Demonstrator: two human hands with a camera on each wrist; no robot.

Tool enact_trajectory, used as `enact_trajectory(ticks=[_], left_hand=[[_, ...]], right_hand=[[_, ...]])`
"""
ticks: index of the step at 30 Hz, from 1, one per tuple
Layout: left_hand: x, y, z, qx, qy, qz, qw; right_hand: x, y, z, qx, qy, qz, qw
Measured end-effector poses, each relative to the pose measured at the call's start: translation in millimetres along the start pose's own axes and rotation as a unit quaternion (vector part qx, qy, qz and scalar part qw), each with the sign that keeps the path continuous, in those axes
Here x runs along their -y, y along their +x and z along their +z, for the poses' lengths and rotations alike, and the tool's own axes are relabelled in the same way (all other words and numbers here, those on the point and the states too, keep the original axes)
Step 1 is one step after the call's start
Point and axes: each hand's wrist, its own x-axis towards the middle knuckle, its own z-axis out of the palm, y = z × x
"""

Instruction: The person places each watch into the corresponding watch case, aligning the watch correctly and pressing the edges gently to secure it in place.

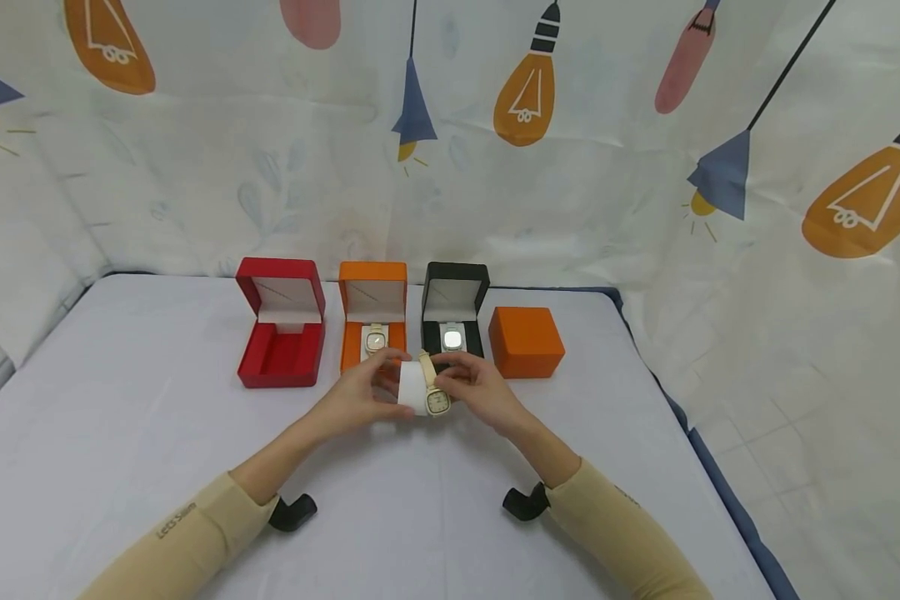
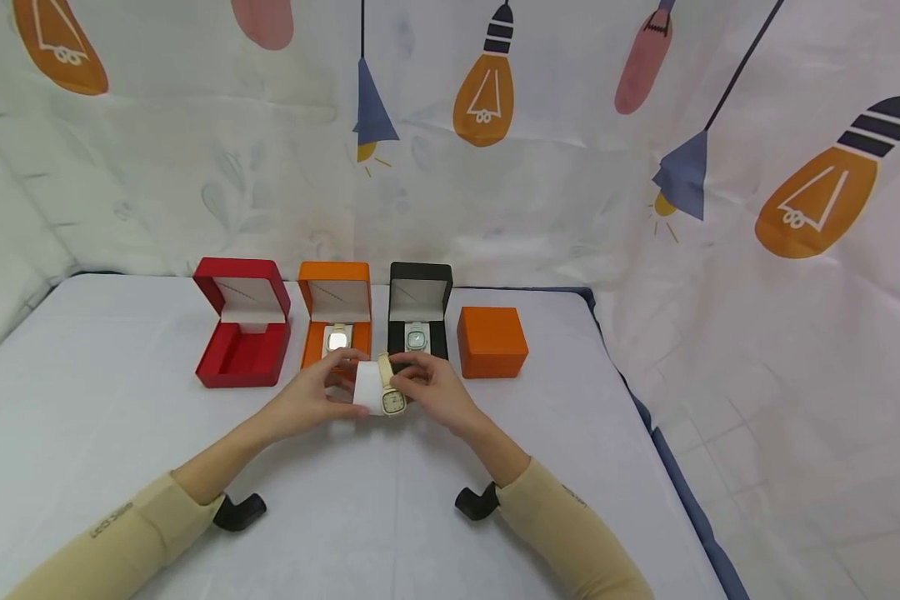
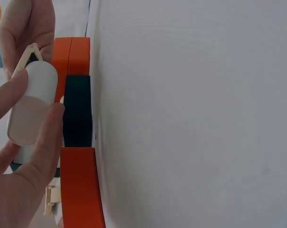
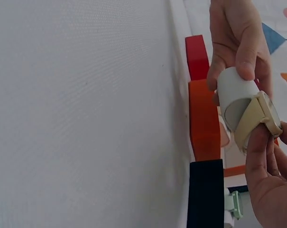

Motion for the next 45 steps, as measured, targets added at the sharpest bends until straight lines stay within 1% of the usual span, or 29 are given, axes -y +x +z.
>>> enact_trajectory(ticks=[6,10,13,16,20,25,31,34,40,45], left_hand=[[-1.2,1.0,2.1,-0.009,-0.002,-0.033,0.9994],[-0.3,1.7,2.2,-0.013,-0.014,-0.057,0.9982],[0.3,1.7,2.0,-0.014,-0.025,-0.072,0.997],[0.6,1.2,1.5,-0.015,-0.038,-0.085,0.9956],[1.4,1.0,0.9,-0.015,-0.052,-0.093,0.9942],[0.9,0.7,-0.1,-0.017,-0.057,-0.097,0.9935],[1.7,0.8,-1.8,-0.02,-0.062,-0.106,0.9923],[3.3,0.6,-2.8,-0.017,-0.065,-0.102,0.9925],[6.2,-0.2,-4.2,-0.015,-0.081,-0.095,0.9921],[6.3,-0.9,-6.1,-0.015,-0.108,-0.097,0.9894]], right_hand=[[-2.5,0.0,4.0,-0.02,-0.021,-0.019,0.999],[-3.8,-0.1,5.2,-0.018,-0.031,-0.032,0.999],[-3.4,-0.6,4.6,0.002,-0.047,-0.044,0.998],[-2.2,-0.9,3.1,0.034,-0.059,-0.054,0.996],[-1.0,-0.7,0.7,0.068,-0.054,-0.049,0.995],[-0.9,-0.5,-0.5,0.085,-0.049,-0.051,0.994],[-4.2,-1.1,-0.8,0.059,-0.028,-0.054,0.996],[-7.4,-1.4,-0.7,0.046,-0.017,-0.056,0.997],[-11.5,-1.2,0.9,0.023,-0.029,-0.096,0.995],[-12.7,-2.4,2.2,0.014,-0.043,-0.121,0.992]])
